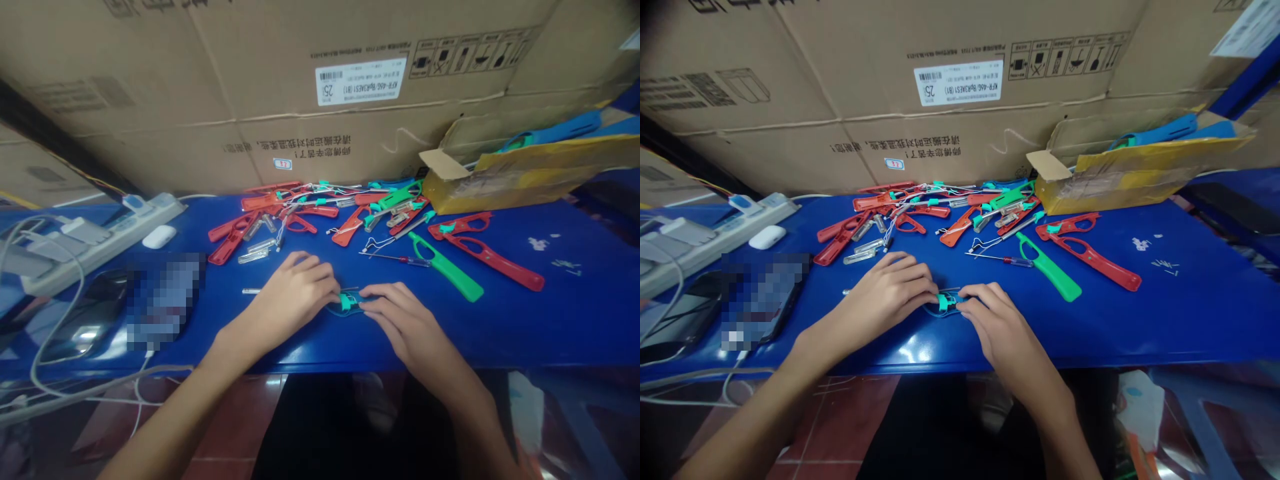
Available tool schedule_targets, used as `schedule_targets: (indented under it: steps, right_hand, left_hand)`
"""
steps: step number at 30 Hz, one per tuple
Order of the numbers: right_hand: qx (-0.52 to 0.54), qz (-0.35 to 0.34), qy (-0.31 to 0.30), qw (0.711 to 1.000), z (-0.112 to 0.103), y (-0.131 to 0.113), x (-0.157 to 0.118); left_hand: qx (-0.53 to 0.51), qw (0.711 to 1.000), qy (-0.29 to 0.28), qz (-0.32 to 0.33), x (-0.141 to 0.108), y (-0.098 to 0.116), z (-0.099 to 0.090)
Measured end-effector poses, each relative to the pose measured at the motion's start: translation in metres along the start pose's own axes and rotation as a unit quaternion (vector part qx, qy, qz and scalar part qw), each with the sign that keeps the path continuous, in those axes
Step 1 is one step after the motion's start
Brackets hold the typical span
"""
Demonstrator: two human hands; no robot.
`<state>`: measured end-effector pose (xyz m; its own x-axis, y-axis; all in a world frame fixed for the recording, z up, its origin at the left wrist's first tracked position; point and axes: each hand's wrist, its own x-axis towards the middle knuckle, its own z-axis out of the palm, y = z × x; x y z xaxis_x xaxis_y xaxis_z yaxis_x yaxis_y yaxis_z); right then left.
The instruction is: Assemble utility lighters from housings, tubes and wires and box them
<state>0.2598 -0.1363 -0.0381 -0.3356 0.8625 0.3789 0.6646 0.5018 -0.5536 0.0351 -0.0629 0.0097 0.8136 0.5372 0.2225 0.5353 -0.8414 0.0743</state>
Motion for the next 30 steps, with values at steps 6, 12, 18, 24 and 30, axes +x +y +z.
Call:
schedule_targets:
  steps: [6,12,18,24,30]
  right_hand:
    - [-0.012,0.002,-0.006,1.0,0.0,0.001,0.0]
    - [-0.036,0.014,-0.041,0.998,-0.003,-0.002,-0.001]
    - [-0.048,0.019,-0.042,0.998,-0.003,-0.003,-0.001]
    - [-0.045,0.02,-0.038,0.998,-0.001,-0.003,-0.002]
    - [-0.04,0.006,-0.051,0.998,0.0,0.003,-0.005]
  left_hand:
    - [0.029,0.999,0.028,0.004,-0.009,0.007,0.003]
    - [0.029,0.998,0.06,-0.009,-0.016,0.01,0.011]
    - [0.05,0.996,0.068,-0.014,-0.017,0.009,0.018]
    - [0.038,0.997,0.055,-0.042,-0.018,0.012,0.017]
    - [0.04,0.996,0.07,-0.045,-0.017,0.011,0.02]
